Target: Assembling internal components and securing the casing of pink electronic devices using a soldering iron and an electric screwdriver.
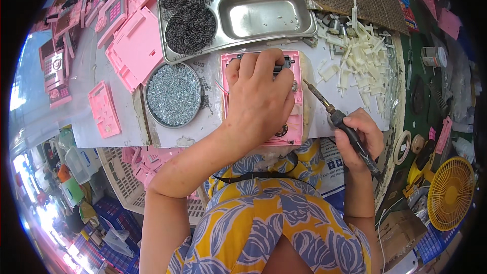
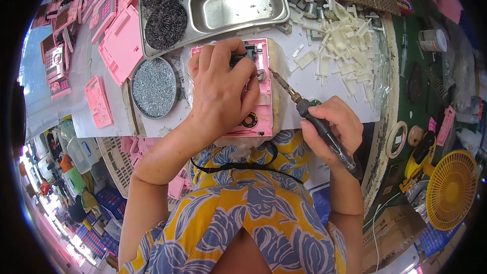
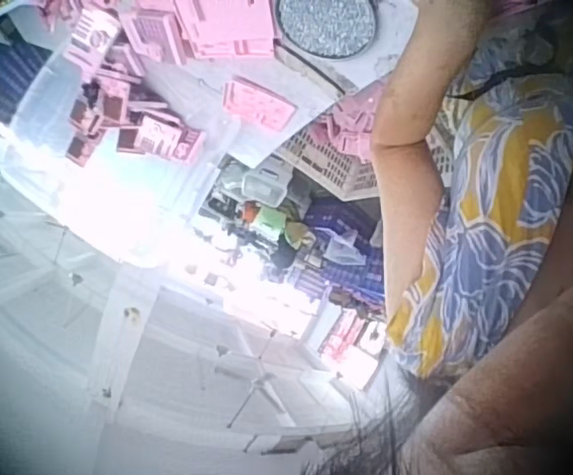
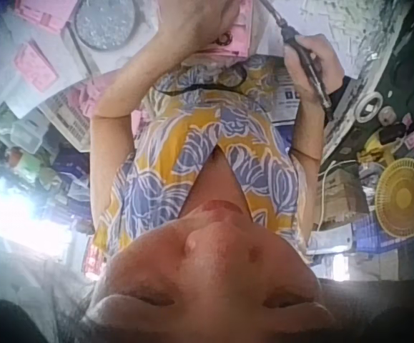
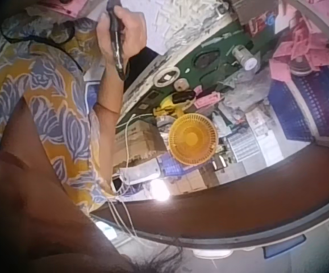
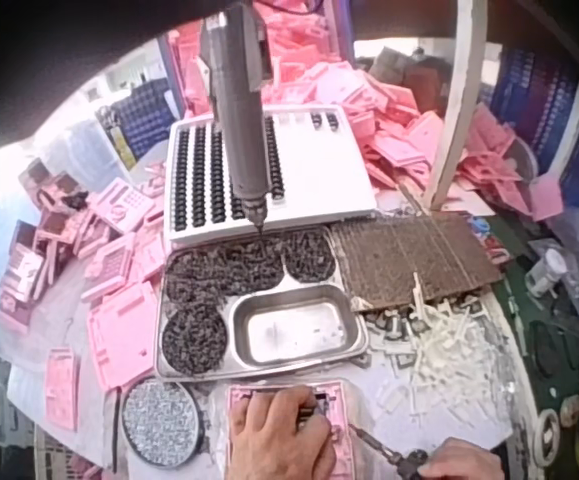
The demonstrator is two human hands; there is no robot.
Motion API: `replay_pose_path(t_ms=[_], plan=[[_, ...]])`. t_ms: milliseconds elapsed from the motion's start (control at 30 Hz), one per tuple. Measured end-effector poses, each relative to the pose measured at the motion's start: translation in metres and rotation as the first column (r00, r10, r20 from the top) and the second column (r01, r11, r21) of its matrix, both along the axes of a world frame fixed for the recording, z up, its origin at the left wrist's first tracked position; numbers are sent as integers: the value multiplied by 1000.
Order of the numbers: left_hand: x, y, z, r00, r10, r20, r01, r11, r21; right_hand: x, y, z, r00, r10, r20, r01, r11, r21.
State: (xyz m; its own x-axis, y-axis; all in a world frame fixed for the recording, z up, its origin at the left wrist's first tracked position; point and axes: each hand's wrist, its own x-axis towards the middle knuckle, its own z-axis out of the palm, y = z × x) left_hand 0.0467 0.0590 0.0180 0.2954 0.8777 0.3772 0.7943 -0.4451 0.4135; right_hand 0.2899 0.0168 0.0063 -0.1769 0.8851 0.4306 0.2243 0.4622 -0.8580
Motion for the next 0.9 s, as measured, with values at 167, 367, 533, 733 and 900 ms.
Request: replay_pose_path(t_ms=[167, 367, 533, 733, 900], plan=[[0, 0, -3, 1000, 7, -6, -7, 1000, 16, -1, 3, 1, 999, 14, 35, -16, 999, 42], [0, 0, -1, 1000, 3, 2, -3, 1000, 9, 1, 4, 4, 997, 9, 73, -14, 998, 58], [-1, 0, -1, 1000, 2, 6, -2, 1000, 1, -2, 6, 6, 996, 21, 84, -25, 998, 50], [-1, 0, -1, 1000, -5, 4, 5, 1000, -9, -1, 7, 5, 996, 20, 93, -25, 998, 56], [-2, 0, 1, 1000, -26, -5, 26, 1000, -17, 2, 6, 8, 993, 20, 113, -27, 998, 60]])
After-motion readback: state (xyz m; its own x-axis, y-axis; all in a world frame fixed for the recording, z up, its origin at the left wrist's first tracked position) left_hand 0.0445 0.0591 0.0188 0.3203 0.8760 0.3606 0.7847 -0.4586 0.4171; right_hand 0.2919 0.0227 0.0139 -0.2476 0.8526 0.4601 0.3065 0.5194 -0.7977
